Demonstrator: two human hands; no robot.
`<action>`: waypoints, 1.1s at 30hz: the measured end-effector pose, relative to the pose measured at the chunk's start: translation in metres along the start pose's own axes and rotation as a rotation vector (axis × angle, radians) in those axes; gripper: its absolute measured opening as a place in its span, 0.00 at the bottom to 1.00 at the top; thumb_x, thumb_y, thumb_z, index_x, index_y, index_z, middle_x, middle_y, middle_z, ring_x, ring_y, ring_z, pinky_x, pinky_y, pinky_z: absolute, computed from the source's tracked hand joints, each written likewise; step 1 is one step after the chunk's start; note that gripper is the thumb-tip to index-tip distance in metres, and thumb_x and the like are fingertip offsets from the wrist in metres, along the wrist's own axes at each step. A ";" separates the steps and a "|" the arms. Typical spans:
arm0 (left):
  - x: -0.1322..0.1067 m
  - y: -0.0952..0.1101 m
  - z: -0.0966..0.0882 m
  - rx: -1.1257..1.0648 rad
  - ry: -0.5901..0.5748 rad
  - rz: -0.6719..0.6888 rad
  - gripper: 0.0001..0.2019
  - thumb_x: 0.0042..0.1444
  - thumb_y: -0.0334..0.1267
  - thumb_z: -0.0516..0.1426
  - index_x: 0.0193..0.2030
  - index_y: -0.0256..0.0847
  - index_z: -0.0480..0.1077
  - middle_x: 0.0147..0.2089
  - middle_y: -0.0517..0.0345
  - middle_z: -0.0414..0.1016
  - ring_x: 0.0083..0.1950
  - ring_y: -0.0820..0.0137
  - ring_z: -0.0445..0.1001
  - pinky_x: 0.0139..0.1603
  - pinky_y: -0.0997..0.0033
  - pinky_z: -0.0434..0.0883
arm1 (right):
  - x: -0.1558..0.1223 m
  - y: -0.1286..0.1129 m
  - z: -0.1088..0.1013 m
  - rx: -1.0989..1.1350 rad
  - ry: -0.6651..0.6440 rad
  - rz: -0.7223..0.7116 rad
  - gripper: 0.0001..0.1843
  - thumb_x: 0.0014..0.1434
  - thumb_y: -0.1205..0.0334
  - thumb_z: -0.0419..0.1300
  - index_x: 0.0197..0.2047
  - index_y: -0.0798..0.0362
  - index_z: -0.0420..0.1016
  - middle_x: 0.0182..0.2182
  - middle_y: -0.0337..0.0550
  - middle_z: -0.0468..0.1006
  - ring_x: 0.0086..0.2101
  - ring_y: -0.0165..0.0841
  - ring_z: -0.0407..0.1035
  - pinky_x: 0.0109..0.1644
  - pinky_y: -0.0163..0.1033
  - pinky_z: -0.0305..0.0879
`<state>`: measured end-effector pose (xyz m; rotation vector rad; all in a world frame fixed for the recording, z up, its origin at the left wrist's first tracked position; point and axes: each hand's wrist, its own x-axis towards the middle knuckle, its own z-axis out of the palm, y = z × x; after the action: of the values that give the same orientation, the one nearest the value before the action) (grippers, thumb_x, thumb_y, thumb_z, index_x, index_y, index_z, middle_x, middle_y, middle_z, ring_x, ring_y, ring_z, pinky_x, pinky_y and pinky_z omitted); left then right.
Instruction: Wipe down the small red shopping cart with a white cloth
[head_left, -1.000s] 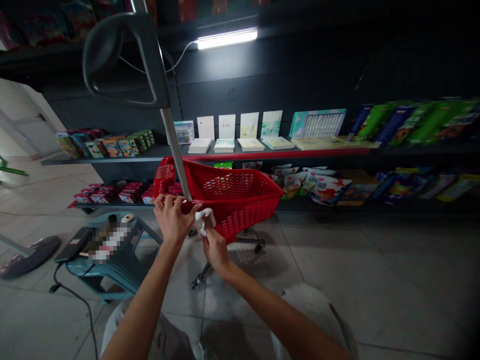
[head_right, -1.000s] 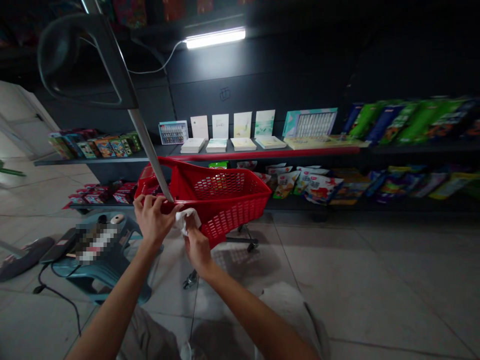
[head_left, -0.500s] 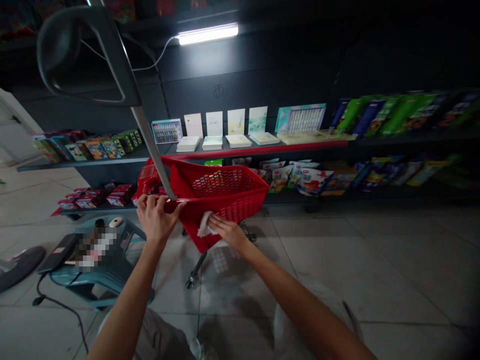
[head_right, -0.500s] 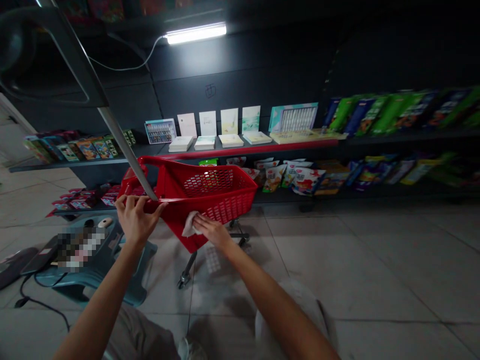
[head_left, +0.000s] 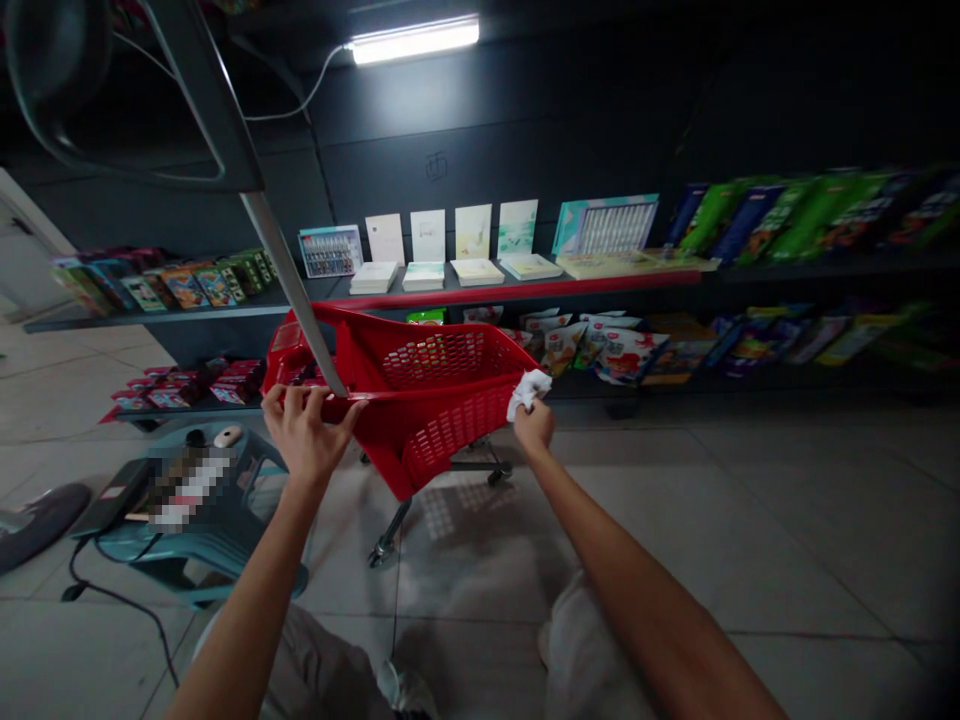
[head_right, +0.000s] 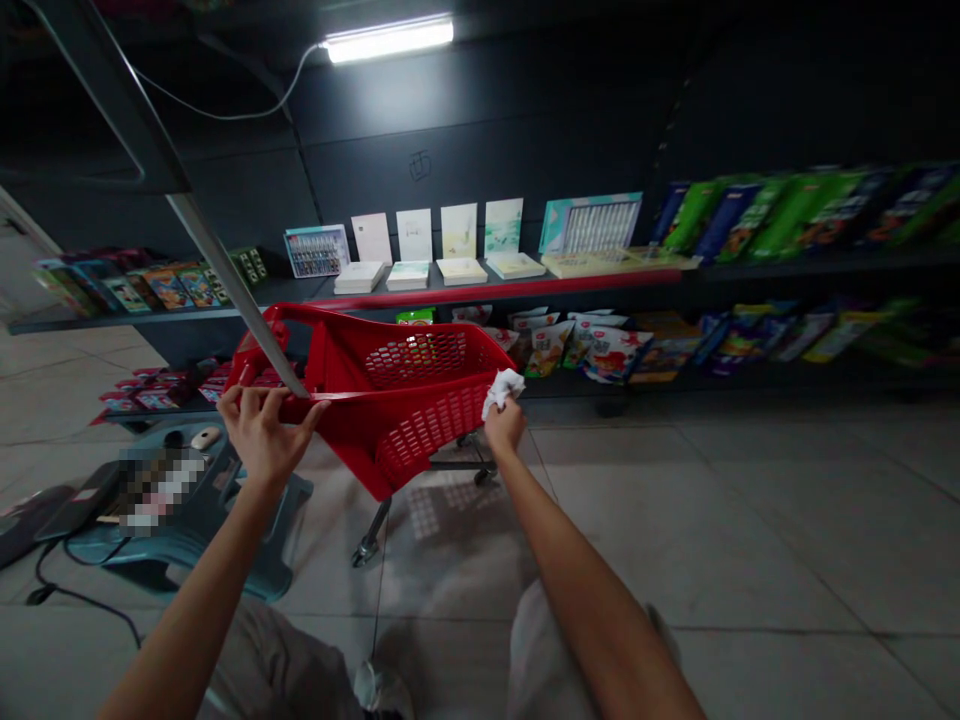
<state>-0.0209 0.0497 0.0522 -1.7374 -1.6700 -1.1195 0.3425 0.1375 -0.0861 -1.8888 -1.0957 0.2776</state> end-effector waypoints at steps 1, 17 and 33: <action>0.000 0.001 0.000 0.004 -0.001 -0.003 0.19 0.54 0.56 0.64 0.42 0.43 0.76 0.47 0.45 0.71 0.62 0.46 0.59 0.65 0.45 0.57 | -0.011 -0.007 0.007 0.021 -0.009 0.005 0.20 0.59 0.63 0.52 0.45 0.61 0.83 0.38 0.59 0.84 0.34 0.40 0.76 0.39 0.37 0.68; 0.003 0.006 -0.003 -0.021 -0.022 -0.011 0.21 0.55 0.58 0.63 0.42 0.41 0.77 0.47 0.45 0.72 0.62 0.47 0.59 0.62 0.48 0.59 | -0.206 -0.095 0.053 0.162 -0.430 -1.095 0.29 0.68 0.73 0.52 0.70 0.50 0.65 0.70 0.47 0.63 0.68 0.37 0.59 0.69 0.45 0.64; 0.003 -0.010 0.009 -0.024 0.041 0.070 0.19 0.55 0.57 0.64 0.43 0.43 0.76 0.46 0.46 0.72 0.60 0.49 0.60 0.63 0.49 0.60 | -0.167 -0.033 0.066 -0.046 -0.501 -1.223 0.23 0.67 0.73 0.55 0.63 0.54 0.75 0.64 0.48 0.72 0.65 0.38 0.66 0.69 0.44 0.65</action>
<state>-0.0292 0.0599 0.0479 -1.7619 -1.5653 -1.1396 0.1879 0.0528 -0.1357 -0.8898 -2.3669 -0.0002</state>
